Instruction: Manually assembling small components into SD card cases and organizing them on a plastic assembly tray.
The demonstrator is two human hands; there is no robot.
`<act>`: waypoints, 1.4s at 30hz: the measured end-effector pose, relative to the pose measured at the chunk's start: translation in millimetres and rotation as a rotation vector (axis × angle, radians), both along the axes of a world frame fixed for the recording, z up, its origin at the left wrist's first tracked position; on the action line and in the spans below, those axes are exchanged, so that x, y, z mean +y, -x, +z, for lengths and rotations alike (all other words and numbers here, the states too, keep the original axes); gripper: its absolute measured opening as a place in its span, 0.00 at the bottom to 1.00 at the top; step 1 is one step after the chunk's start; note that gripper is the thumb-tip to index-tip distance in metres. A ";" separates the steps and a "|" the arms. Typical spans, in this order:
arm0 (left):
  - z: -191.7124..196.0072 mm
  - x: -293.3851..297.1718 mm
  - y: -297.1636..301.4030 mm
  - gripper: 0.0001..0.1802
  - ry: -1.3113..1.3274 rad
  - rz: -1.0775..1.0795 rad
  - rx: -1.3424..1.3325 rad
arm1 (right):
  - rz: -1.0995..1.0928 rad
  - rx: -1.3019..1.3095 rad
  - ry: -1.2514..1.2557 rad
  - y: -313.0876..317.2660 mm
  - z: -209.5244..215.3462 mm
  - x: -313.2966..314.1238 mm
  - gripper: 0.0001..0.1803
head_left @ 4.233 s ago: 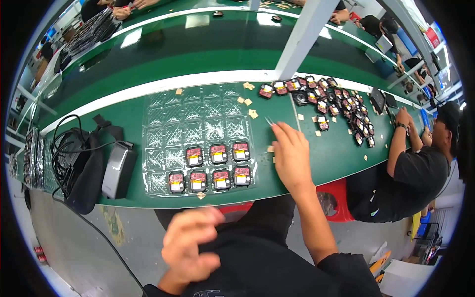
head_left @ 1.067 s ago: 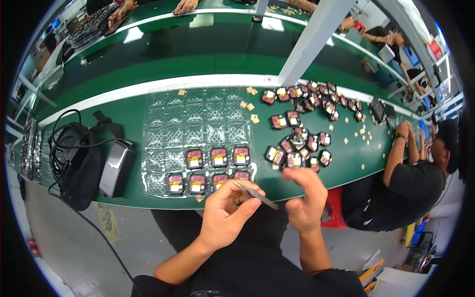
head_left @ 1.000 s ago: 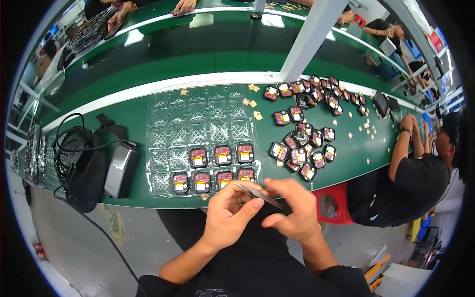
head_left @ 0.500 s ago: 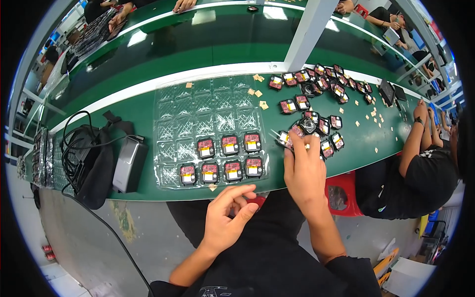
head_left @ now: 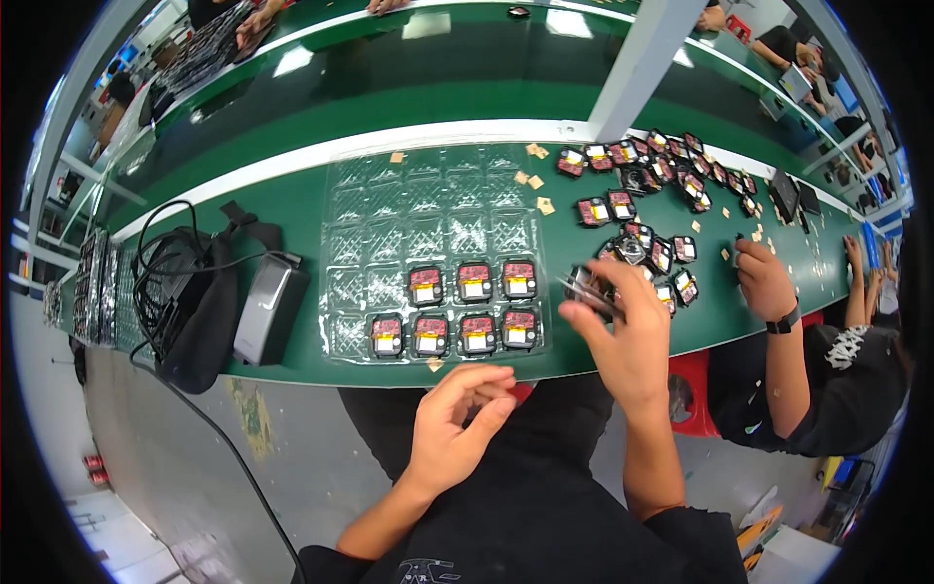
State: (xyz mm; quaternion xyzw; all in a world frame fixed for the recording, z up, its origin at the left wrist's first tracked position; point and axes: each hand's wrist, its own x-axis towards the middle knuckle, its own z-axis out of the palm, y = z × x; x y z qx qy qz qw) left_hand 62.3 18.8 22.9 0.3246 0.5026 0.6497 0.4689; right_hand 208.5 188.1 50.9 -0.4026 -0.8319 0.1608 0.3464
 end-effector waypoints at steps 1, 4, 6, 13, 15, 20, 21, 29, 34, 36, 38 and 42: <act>-3.2 1.7 0.3 0.25 -0.027 -0.023 -0.031 | 0.087 0.158 0.339 -1.4 4.4 -11.5 0.27; 4.4 12.9 2.2 0.32 -0.114 -0.024 0.188 | 0.322 0.527 1.008 0.1 18.6 -41.6 0.28; 5.2 13.7 1.3 0.37 -0.118 0.005 0.227 | 0.376 0.669 1.155 2.2 9.0 -55.4 0.27; 1.9 16.0 6.4 0.38 -0.190 -0.089 -0.260 | 0.480 0.440 0.756 1.0 5.0 -58.1 0.20; -3.1 18.9 8.3 0.38 -0.217 -0.085 -0.175 | 0.486 0.438 0.689 6.7 4.7 -59.5 0.20; 5.7 17.9 11.7 0.38 -0.126 -0.021 -0.511 | 0.369 0.258 0.348 10.6 11.5 -56.0 0.17; 5.8 17.9 13.1 0.37 -0.156 0.001 -0.496 | 0.332 0.192 0.313 10.5 17.8 -55.3 0.15; -3.3 18.6 15.0 0.37 -0.248 0.032 -0.455 | 0.304 0.072 -0.208 16.0 -9.6 -49.6 0.18; -3.9 17.0 13.8 0.36 -0.202 0.022 -0.489 | 0.279 0.150 -0.172 16.9 -15.5 -55.5 0.18; -2.2 17.3 13.0 0.36 -0.194 0.024 -0.508 | 0.287 0.150 -0.171 17.4 -15.2 -54.8 0.17; -1.2 16.7 12.6 0.36 -0.173 0.037 -0.506 | 0.294 0.150 -0.169 17.5 -14.7 -53.9 0.17; -7.3 12.1 11.5 0.39 -0.091 0.015 -0.447 | 0.312 0.127 -0.178 16.9 -16.9 -53.2 0.17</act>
